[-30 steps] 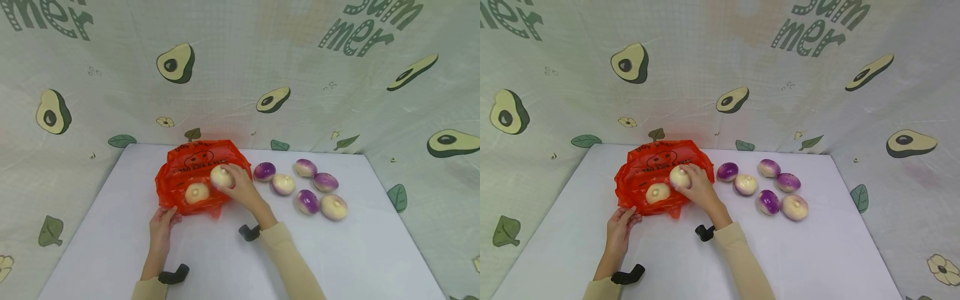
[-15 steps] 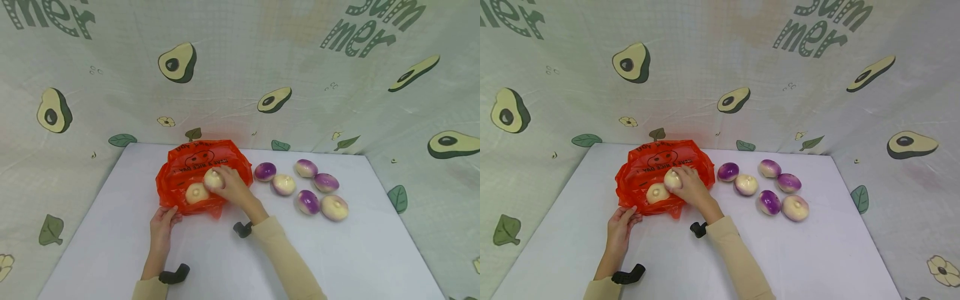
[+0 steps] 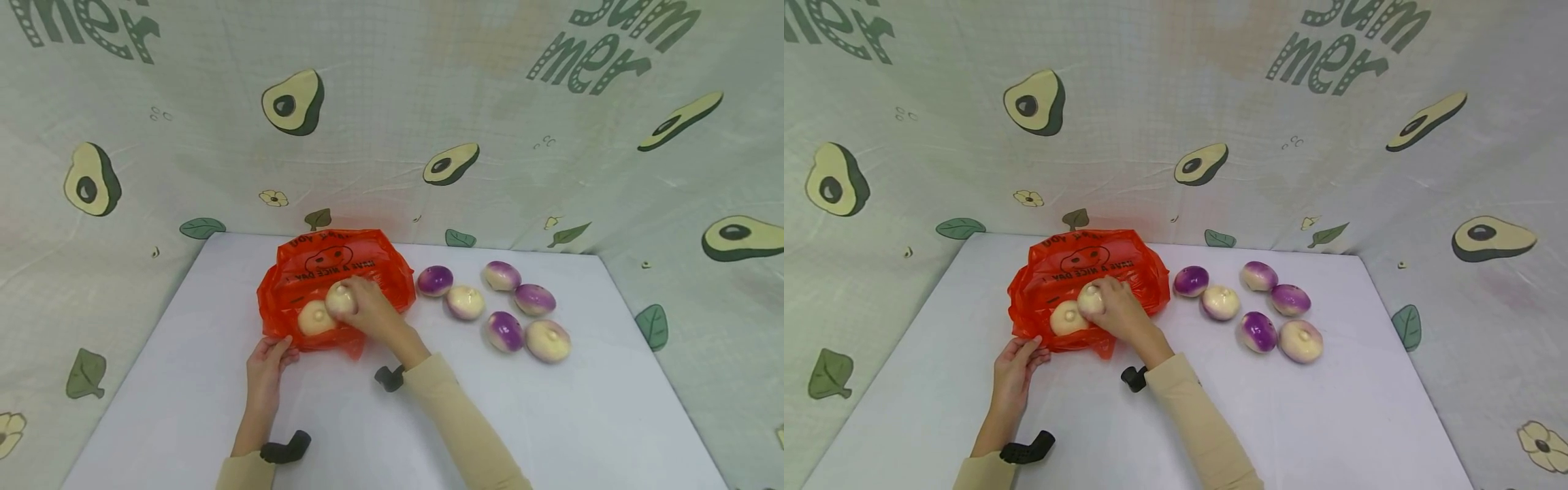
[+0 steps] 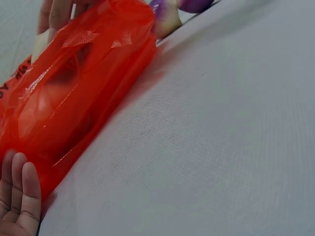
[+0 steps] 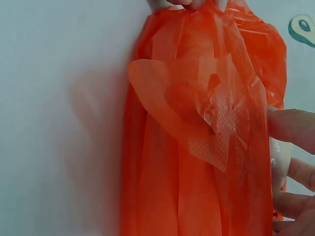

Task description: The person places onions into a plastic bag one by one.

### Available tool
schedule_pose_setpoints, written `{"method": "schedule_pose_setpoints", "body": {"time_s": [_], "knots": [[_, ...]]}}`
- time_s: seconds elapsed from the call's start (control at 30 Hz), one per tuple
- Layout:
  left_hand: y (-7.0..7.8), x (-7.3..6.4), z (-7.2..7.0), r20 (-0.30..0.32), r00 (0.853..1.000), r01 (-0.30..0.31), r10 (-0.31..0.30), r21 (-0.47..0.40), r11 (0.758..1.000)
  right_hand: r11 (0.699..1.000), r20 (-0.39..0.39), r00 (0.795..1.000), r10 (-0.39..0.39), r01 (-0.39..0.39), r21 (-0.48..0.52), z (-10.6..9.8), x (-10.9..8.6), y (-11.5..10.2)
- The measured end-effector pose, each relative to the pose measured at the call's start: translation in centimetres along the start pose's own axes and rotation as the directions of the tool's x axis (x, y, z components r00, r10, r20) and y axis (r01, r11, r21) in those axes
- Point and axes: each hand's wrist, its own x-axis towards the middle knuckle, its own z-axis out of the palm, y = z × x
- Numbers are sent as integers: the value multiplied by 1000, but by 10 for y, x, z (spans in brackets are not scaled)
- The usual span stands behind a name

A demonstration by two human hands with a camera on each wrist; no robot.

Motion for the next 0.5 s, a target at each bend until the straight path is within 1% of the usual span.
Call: {"method": "schedule_pose_setpoints", "body": {"time_s": [0.2, 0.37, 0.5], "knots": [[0, 1, 0, -6, 1000, -2, 1, -29, 1000, 996, 32, 999, -26, 28, -83, 5, 1, -3], [0, 1, -1, 1, 1000, 4, -4, -3, 1000, 990, 79, 996, -32, 42, -137, 10, 2, -4], [0, 1, -1, 4, 1000, 5, -5, 6, 1000, 988, 100, 995, -27, 42, -146, 13, 3, -5]]}}
